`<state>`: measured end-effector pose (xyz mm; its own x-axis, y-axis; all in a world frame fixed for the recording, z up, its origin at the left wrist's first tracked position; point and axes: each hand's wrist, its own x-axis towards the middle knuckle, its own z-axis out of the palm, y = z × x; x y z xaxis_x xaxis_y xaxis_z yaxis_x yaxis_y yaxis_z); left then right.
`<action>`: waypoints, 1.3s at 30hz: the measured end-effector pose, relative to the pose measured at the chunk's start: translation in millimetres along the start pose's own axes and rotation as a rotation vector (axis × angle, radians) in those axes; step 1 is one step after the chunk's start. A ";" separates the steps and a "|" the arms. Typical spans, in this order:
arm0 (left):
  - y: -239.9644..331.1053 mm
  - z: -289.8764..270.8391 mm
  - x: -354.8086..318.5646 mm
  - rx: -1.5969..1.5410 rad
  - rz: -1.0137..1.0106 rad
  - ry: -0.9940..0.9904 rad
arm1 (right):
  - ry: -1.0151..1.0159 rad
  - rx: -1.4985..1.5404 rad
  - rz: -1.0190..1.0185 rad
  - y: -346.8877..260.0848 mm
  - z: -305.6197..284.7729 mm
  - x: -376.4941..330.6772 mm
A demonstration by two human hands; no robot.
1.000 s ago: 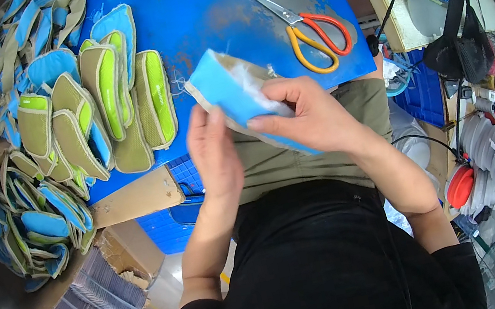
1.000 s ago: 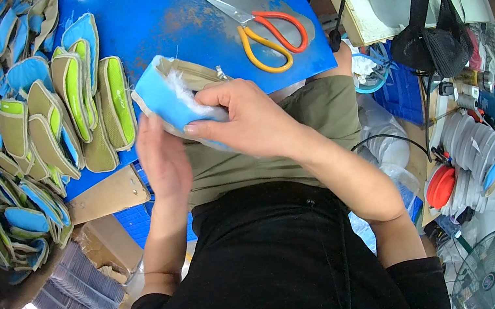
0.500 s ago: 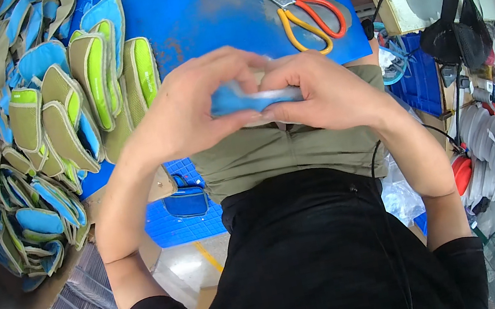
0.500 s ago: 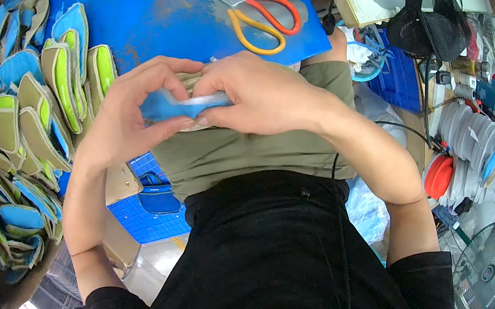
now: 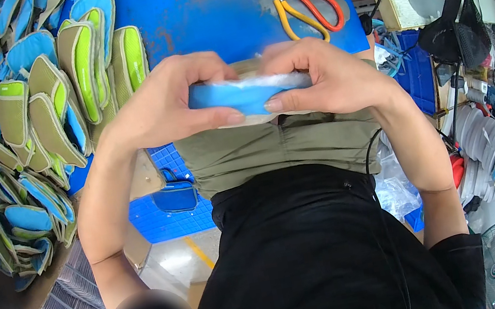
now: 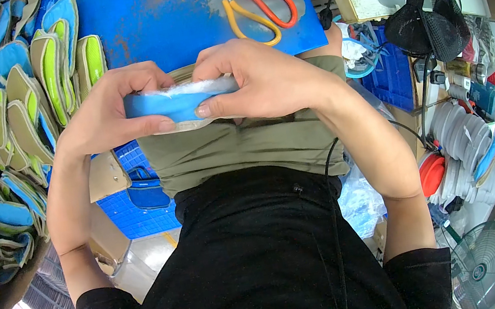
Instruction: Manually assembling and trimming fabric pouches at an industrial sewing workstation.
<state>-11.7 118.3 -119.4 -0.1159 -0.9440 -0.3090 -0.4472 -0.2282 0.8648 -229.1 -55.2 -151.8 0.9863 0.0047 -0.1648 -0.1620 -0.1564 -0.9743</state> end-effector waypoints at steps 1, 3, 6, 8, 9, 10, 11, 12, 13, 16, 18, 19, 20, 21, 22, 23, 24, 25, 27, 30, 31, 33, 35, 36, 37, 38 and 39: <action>0.2 -0.4 -0.8 -0.001 0.001 0.000 | 0.008 0.030 -0.017 1.3 0.9 -0.3; 1.8 -0.4 -3.0 -0.004 -0.029 0.005 | 0.017 0.060 -0.033 1.8 0.5 -1.6; 9.2 -3.2 -5.3 0.059 -0.122 -0.004 | -0.010 0.022 0.007 -1.1 -2.4 -4.5; 7.3 3.8 -6.7 0.131 -0.035 0.079 | 0.019 -0.078 0.005 -5.8 -1.3 -7.0; 6.0 7.2 -7.7 0.205 0.047 0.166 | 0.022 -0.077 0.003 -6.9 1.4 -6.7; 4.5 9.8 -8.3 0.208 0.047 0.164 | 0.081 -0.109 -0.077 -8.2 5.2 -5.6; 2.7 12.2 -8.6 0.279 0.120 0.207 | 0.140 -0.141 -0.157 -9.1 8.6 -4.5; 2.0 14.4 -9.0 0.349 0.195 0.248 | 0.143 -0.141 -0.158 -10.1 11.3 -4.1; 1.9 16.7 -8.7 0.351 0.196 0.246 | 0.151 -0.172 -0.176 -10.6 13.8 -3.7; 2.3 21.7 -6.9 0.458 0.287 0.320 | 0.174 -0.233 -0.198 -5.0 20.3 -5.0; 2.2 22.1 -8.5 0.555 0.339 0.338 | 0.187 -0.261 -0.205 -3.4 20.7 -7.0; 0.6 22.7 -10.1 0.556 0.338 0.335 | 0.174 -0.318 -0.155 -4.1 18.8 -9.0; -2.3 23.8 -11.8 0.584 0.362 0.382 | 0.160 -0.375 -0.105 -4.0 17.3 -11.2; -4.7 24.6 -12.4 0.611 0.389 0.429 | 0.163 -0.375 -0.105 -3.1 15.8 -13.6; -5.7 24.8 -13.0 0.612 0.390 0.427 | 0.168 -0.362 -0.091 -2.1 14.4 -16.1; -6.3 24.9 -13.6 0.615 0.375 0.443 | 0.172 -0.348 -0.078 -1.3 13.5 -17.8; -6.9 25.4 -13.1 0.618 0.360 0.459 | 0.175 -0.348 -0.077 0.2 13.0 -19.5; -7.8 26.1 -12.1 0.618 0.362 0.457 | 0.191 -0.353 -0.106 2.0 13.1 -20.9; -9.2 27.2 -10.5 0.600 0.353 0.466 | 0.210 -0.357 -0.136 3.0 13.9 -22.0; -7.8 28.9 -10.4 0.591 0.321 0.453 | 0.248 -0.317 -0.122 1.8 18.3 -19.0; -7.4 28.9 -10.0 0.592 0.322 0.452 | 0.296 -0.291 -0.149 1.6 20.5 -17.1; -5.8 28.5 -8.4 0.627 0.356 0.440 | 0.347 -0.266 -0.176 4.1 23.4 -13.2; -1.6 29.0 -6.2 0.683 0.407 0.446 | 0.432 -0.145 -0.172 9.8 23.9 -8.8; -1.5 29.3 -6.0 0.736 0.452 0.453 | 0.433 -0.145 -0.174 8.4 23.8 -7.3; -2.3 29.4 -6.3 0.738 0.453 0.454 | 0.478 -0.042 -0.104 5.4 23.4 -6.3; -3.7 29.8 -6.9 0.813 0.513 0.459 | 0.521 0.062 -0.034 3.6 22.6 -5.4; -3.0 30.9 -8.1 0.888 0.574 0.462 | 0.522 0.062 -0.034 4.7 18.5 -4.7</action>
<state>-36.8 134.0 -131.7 -0.2502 -0.8935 0.3729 -0.9215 0.3379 0.1916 -235.0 -37.7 -158.5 0.8725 -0.4861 -0.0496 -0.1153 -0.1061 -0.9877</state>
